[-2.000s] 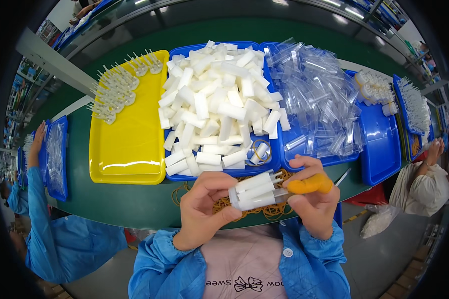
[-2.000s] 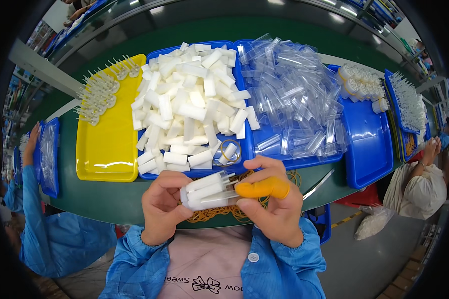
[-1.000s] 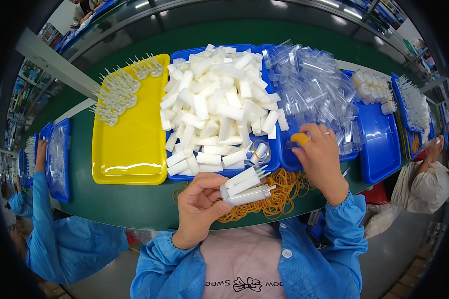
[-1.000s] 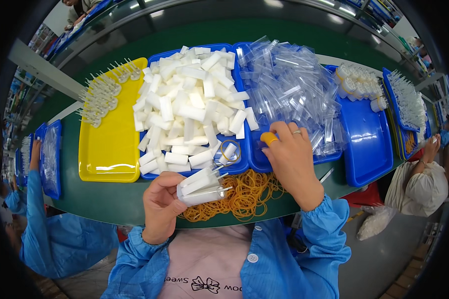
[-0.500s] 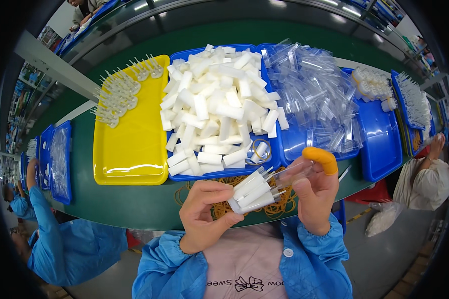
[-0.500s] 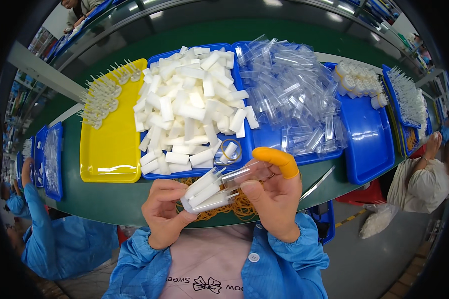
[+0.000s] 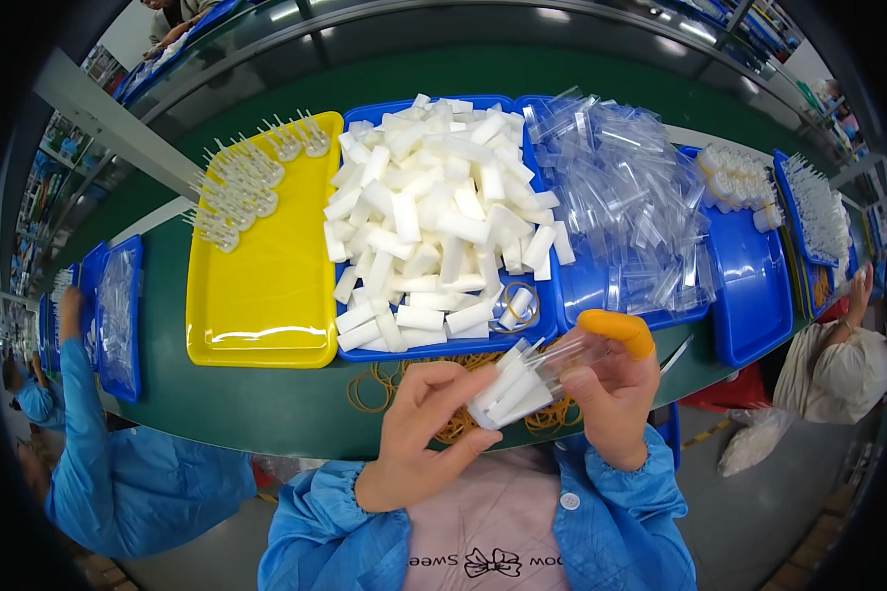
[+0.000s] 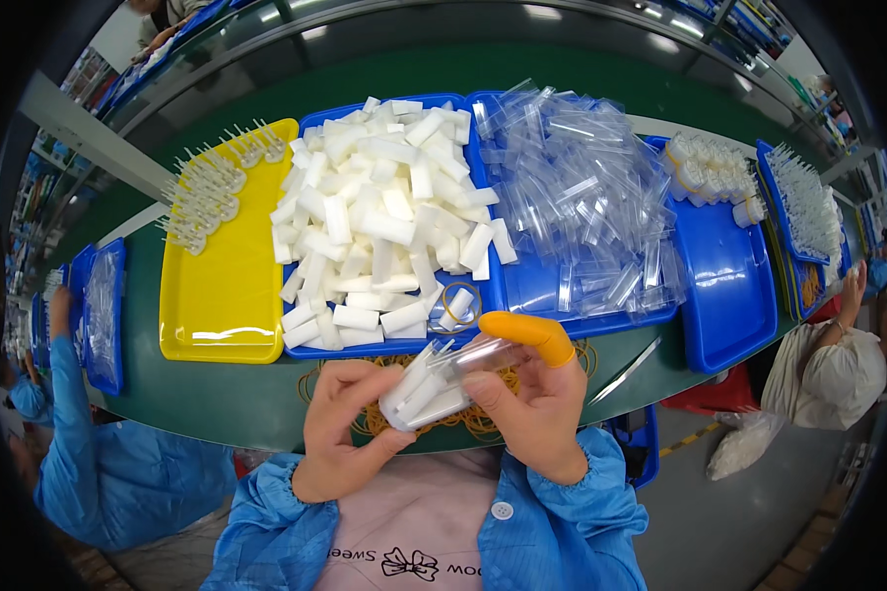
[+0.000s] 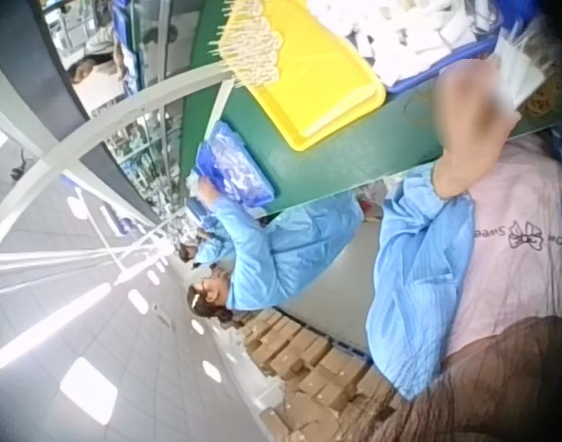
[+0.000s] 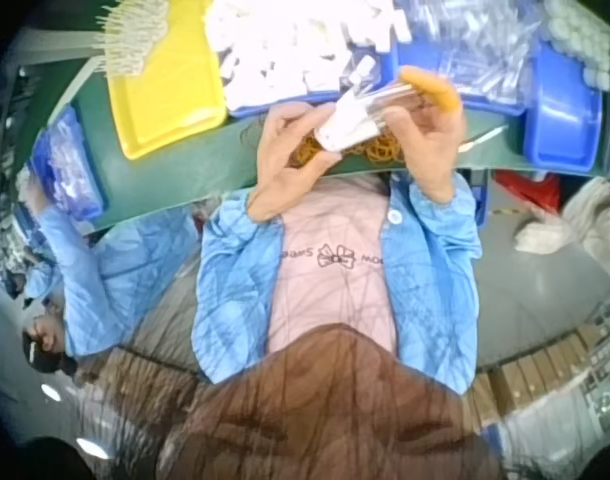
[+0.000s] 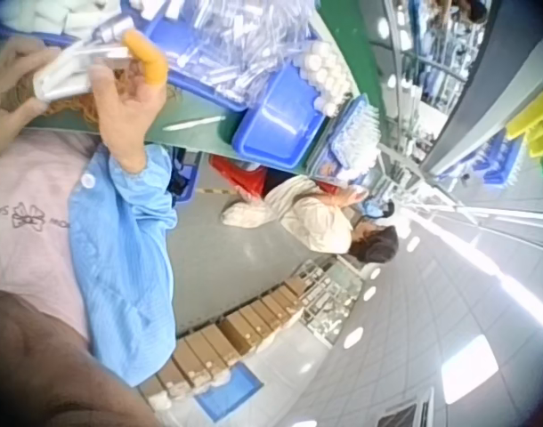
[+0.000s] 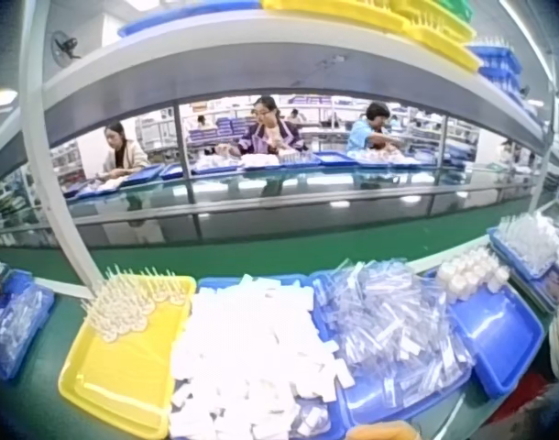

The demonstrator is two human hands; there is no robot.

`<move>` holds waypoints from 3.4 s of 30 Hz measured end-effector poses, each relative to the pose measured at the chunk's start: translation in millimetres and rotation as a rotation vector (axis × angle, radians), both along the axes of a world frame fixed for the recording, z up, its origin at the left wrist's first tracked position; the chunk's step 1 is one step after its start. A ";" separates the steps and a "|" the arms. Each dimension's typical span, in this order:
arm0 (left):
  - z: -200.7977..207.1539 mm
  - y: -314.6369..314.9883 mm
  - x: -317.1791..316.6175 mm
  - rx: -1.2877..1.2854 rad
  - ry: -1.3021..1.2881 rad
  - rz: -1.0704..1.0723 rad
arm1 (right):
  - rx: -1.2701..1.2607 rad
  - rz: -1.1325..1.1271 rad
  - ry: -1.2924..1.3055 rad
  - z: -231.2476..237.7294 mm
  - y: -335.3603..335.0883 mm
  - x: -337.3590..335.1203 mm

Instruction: The person assembles small white cylindrical components into clear plastic tubes using a yellow rubber band and a yellow-handled tool. They pick up the white cylinders, insert them into the tubes, and secure them with the rubber band while working at a factory assembly line.

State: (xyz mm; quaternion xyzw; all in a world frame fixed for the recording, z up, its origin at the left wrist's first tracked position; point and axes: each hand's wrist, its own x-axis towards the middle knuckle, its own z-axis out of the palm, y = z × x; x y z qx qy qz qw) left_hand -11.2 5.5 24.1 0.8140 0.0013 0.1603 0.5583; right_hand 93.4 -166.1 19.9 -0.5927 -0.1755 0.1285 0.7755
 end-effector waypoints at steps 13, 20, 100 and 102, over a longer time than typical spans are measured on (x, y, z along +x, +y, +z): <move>-10.8 9.6 0.1 0.029 -0.085 -0.135 | -0.056 0.199 -0.023 14.1 -9.9 9.9; -21.8 2.6 3.0 -0.493 0.075 -0.132 | -0.021 0.082 -0.053 8.7 -9.8 10.7; -34.6 -8.8 1.7 -0.041 -0.386 -0.176 | -0.535 0.671 -1.008 83.2 28.3 -41.2; -44.5 -8.9 6.8 -0.308 -0.260 -0.214 | -0.583 0.640 -1.071 72.0 16.9 -43.7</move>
